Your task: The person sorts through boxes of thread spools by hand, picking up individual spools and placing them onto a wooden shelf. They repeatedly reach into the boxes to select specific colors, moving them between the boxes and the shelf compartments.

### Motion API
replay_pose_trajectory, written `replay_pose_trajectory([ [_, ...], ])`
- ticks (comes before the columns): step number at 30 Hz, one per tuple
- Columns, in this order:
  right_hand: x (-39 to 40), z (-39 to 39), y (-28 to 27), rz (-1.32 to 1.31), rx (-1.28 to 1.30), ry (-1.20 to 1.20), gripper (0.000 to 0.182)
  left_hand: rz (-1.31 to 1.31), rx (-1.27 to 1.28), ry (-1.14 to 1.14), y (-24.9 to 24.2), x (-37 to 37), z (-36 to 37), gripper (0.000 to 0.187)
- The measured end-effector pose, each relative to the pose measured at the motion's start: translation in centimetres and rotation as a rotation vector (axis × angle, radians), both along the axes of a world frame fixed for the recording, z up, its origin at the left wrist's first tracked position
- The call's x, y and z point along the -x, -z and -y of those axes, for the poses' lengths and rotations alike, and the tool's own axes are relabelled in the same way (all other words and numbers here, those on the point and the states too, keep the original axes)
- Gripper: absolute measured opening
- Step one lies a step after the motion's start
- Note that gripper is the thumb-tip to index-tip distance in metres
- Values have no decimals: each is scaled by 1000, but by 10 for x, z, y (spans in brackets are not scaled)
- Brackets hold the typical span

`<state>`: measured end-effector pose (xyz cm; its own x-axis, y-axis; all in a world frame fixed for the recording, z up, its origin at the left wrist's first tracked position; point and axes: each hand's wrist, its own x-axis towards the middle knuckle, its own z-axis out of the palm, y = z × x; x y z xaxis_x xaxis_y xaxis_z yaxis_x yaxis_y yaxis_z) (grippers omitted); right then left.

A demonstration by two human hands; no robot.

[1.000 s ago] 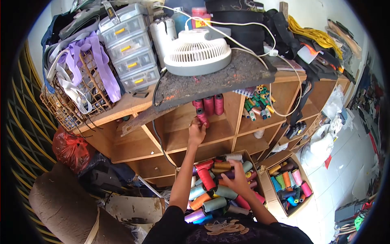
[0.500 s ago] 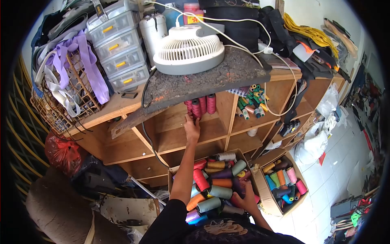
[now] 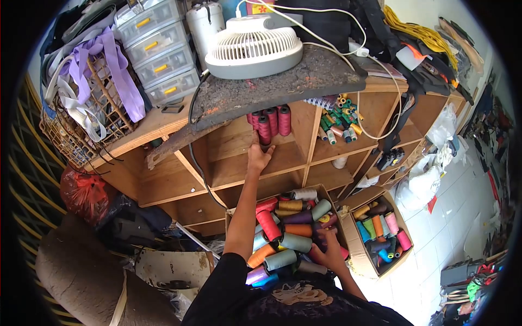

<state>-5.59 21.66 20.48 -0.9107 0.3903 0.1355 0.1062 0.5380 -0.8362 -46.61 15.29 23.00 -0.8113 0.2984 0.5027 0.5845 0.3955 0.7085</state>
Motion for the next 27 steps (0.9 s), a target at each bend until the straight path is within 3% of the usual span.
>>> replay_pose_trajectory([
  [2,0,2,-1,-2,25,1,50,165,9,29,-10,-7,5,84],
  [5,1,4,-4,12,32,-9,50,65,-153,67,4,4,3,82],
  [15,1,1,-5,1,23,-12,48,107,-328,172,16,16,2,81],
  [17,0,2,-6,-1,19,-18,47,166,-333,187,12,11,4,82],
  [23,-4,6,-12,-36,-23,-24,45,137,-3,113,-17,-13,19,91],
  [27,-12,6,-9,-30,6,10,45,162,-81,138,-42,-71,52,91],
])
